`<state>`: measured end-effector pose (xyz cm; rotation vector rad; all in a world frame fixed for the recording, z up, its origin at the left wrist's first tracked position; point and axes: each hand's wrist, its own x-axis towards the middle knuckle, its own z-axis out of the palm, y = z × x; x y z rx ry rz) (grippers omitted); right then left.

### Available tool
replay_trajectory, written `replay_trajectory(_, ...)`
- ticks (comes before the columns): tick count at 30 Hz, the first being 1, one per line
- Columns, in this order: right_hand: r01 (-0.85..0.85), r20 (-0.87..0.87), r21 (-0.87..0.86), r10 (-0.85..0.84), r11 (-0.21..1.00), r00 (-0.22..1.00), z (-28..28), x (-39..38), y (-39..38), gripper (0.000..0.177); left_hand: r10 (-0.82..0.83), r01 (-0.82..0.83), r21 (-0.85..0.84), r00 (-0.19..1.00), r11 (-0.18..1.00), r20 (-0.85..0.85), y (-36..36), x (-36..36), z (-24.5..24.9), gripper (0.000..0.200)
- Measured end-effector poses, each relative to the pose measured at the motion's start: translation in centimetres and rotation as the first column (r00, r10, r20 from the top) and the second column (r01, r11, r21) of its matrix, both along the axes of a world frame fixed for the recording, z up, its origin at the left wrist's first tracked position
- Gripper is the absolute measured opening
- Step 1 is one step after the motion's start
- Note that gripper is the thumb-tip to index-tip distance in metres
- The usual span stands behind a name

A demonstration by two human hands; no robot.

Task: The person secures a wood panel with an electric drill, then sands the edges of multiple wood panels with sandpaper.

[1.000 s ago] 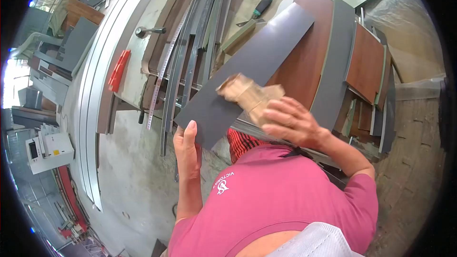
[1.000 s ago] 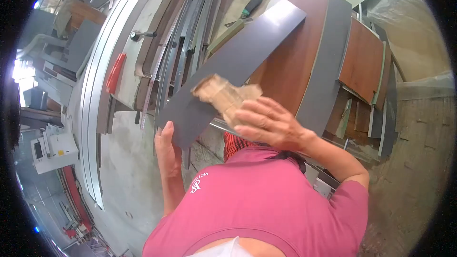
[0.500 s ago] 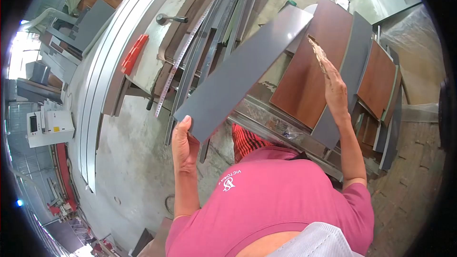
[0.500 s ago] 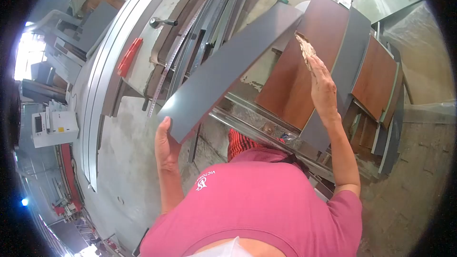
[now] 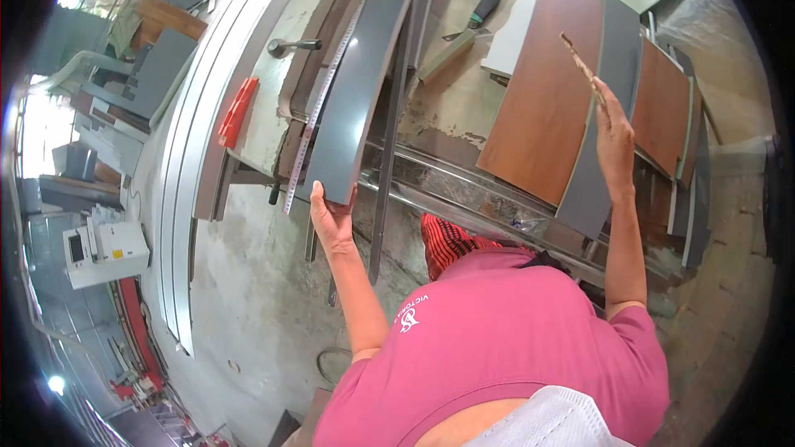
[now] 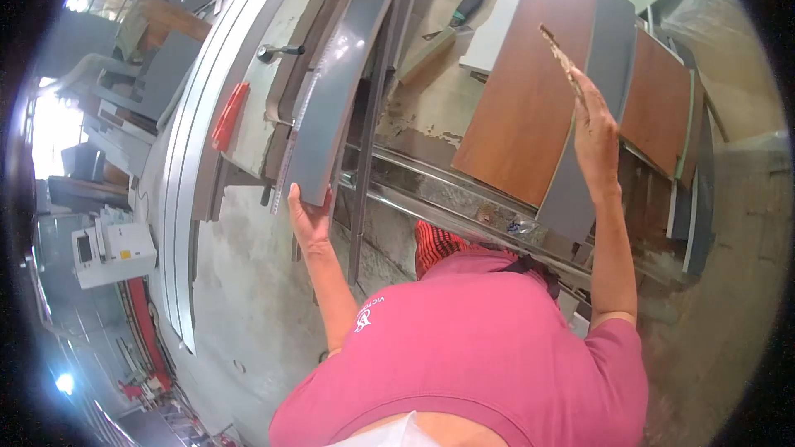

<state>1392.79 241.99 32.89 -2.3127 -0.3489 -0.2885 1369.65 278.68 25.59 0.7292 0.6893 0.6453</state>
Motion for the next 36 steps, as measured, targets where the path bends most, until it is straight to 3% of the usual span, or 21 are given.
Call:
replay_trajectory(4,0.117,0.078,0.009,-0.117,0.993,0.990,1.6,-0.2,-2.9,0.034,-0.060,0.060,0.007,0.995,0.998,-0.082,0.3,-0.4,-1.6,0.037)
replay_trajectory(6,0.167,0.101,0.034,-0.169,0.985,0.980,2.0,-0.5,-4.1,0.032,-0.133,0.157,0.055,0.942,0.986,-0.308,0.7,-0.8,-1.7,0.042)
replay_trajectory(8,0.200,0.122,0.052,-0.205,0.978,0.971,2.3,-1.0,-5.2,0.032,-0.145,0.185,0.074,0.915,0.980,-0.376,1.4,-1.1,-2.6,0.051)
replay_trajectory(11,0.231,0.133,0.088,-0.241,0.969,0.961,2.5,-1.5,-6.5,0.032,-0.217,0.345,0.060,0.706,0.937,-0.674,1.9,-1.4,-1.9,0.064)
replay_trajectory(15,0.269,0.166,0.062,-0.276,0.961,0.947,2.4,-2.5,-7.6,0.032,-0.249,0.449,0.038,0.563,0.893,-0.788,2.0,-1.3,-0.3,0.067)
replay_trajectory(17,0.304,0.143,0.061,-0.309,0.951,0.940,2.4,-2.8,-7.9,0.032,-0.214,0.569,0.071,0.418,0.819,-0.883,2.0,-1.4,0.3,0.068)
replay_trajectory(20,0.363,0.119,0.065,-0.369,0.929,0.922,2.3,-3.2,-9.0,0.032,-0.213,0.645,0.168,0.469,0.746,-0.857,0.7,-0.1,3.1,0.064)
replay_trajectory(21,0.375,0.114,0.073,-0.381,0.924,0.917,2.2,-3.3,-9.4,0.032,-0.306,0.740,0.209,0.494,0.639,-0.814,-0.7,1.1,4.4,0.066)
replay_trajectory(23,0.409,0.113,0.071,-0.415,0.910,0.903,2.3,-3.5,-9.7,0.032,-0.471,0.774,0.314,0.597,0.549,-0.649,-5.8,4.3,5.1,0.060)
replay_trajectory(24,0.436,0.112,0.079,-0.443,0.896,0.890,2.4,-3.6,-9.9,0.032,-0.604,0.798,0.282,0.592,0.533,-0.533,-8.5,5.8,4.3,0.052)
replay_trajectory(25,0.443,0.116,0.080,-0.450,0.893,0.886,2.5,-3.5,-10.1,0.032,-0.783,0.891,0.252,0.453,0.378,-0.427,-10.8,6.9,3.2,0.044)
replay_trajectory(27,0.443,0.214,0.112,-0.457,0.889,0.863,2.8,-3.5,-10.8,0.032,-0.910,0.988,0.123,0.138,0.097,-0.391,-16.8,9.2,1.7,0.039)
replay_trajectory(29,0.480,0.229,0.136,-0.498,0.867,0.836,3.3,-4.0,-11.7,0.032,-0.927,0.967,0.239,0.014,-0.082,-0.374,-21.6,10.6,3.0,0.038)
replay_trajectory(30,0.502,0.236,0.158,-0.526,0.851,0.817,3.7,-4.3,-12.3,0.031,-0.901,0.953,0.279,0.013,-0.121,-0.435,-23.2,11.2,3.0,0.040)
replay_trajectory(32,0.561,0.181,0.180,-0.588,0.808,0.788,4.5,-5.5,-13.3,0.032,-0.724,0.917,0.168,-0.163,-0.362,-0.670,-24.5,13.0,4.2,0.042)
replay_trajectory(33,0.577,0.226,0.189,-0.607,0.795,0.762,4.5,-6.0,-14.3,0.032,-0.725,0.910,0.177,-0.169,-0.375,-0.668,-24.6,13.0,3.7,0.042)
replay_trajectory(35,0.600,0.250,0.239,-0.645,0.764,0.722,4.9,-7.1,-15.8,0.032,-0.670,0.820,0.095,-0.388,-0.565,-0.633,-24.2,13.0,2.2,0.049)
replay_trajectory(36,0.615,0.254,0.248,-0.662,0.749,0.705,4.8,-7.6,-16.6,0.032,-0.636,0.830,0.013,-0.416,-0.557,-0.650,-24.4,12.9,3.5,0.050)
